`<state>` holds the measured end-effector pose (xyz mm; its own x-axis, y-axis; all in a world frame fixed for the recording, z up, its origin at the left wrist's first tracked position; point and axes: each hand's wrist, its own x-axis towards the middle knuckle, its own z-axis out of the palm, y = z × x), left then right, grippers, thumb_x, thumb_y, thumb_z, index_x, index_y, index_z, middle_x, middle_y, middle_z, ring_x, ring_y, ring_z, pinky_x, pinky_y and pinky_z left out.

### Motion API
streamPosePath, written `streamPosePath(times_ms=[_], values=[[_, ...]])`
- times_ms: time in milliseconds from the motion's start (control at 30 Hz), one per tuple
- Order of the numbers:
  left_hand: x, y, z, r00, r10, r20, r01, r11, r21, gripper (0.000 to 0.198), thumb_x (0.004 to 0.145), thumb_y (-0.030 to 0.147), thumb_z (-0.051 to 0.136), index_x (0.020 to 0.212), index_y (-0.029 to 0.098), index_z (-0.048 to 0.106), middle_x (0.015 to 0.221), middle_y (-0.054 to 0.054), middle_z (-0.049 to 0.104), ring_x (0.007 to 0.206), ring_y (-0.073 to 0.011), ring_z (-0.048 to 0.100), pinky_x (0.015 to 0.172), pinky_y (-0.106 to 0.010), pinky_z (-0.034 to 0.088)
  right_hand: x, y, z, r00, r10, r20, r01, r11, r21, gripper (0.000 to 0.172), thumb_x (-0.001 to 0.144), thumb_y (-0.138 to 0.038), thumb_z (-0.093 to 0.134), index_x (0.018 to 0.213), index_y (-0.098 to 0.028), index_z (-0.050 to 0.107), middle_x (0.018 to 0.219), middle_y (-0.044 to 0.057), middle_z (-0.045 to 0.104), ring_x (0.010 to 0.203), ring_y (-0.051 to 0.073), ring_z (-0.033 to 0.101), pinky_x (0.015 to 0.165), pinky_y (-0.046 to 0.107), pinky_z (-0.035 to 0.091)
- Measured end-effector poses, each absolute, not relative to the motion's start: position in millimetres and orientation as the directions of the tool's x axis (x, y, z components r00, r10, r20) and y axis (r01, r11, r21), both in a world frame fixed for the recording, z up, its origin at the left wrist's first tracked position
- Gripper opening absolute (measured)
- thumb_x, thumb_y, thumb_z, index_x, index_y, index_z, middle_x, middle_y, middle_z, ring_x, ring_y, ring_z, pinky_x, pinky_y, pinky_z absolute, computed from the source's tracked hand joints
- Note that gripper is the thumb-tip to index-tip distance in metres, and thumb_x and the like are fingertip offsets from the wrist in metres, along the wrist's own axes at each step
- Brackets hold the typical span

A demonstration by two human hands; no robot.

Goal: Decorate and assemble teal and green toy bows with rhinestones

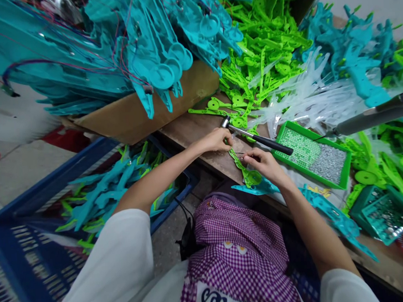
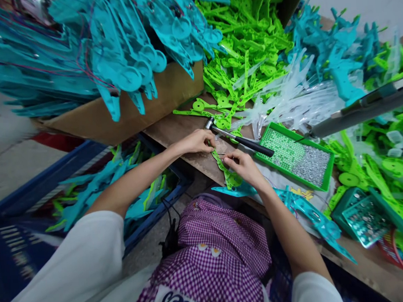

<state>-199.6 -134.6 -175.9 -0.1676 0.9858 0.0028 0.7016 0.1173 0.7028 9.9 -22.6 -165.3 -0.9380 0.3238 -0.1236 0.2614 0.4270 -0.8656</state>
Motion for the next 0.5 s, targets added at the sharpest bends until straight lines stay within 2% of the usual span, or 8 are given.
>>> streamPosePath(times_ms=[267,500], values=[[-200.6,-134.3,-177.3,-0.172,0.985,0.003,0.680,0.117,0.724,0.011,0.065,0.016,0.069,0.075,0.015,0.075,0.081,-0.002,0.069,0.072,-0.0118,0.060,0.068,-0.021,0.043,1.3,-18.9,-167.1,-0.929,0.233,-0.286,0.364,0.454,-0.813,0.029,0.074,-0.041,0.063,0.082,-0.014,0.069,0.067,0.000,0.059,0.061,0.012,0.048,0.058,0.024,0.036],[-201.7,-133.1,-176.8,-0.169,0.986,-0.015,0.687,0.129,0.715,0.010,0.065,0.016,0.069,0.074,0.016,0.074,0.083,-0.002,0.069,0.078,-0.0135,0.063,0.073,-0.022,0.044,-3.1,-15.3,-166.9,-0.904,0.223,-0.365,0.428,0.495,-0.756,0.028,0.074,-0.043,0.062,0.076,-0.015,0.066,0.059,-0.004,0.051,0.055,0.009,0.041,0.054,0.023,0.030]])
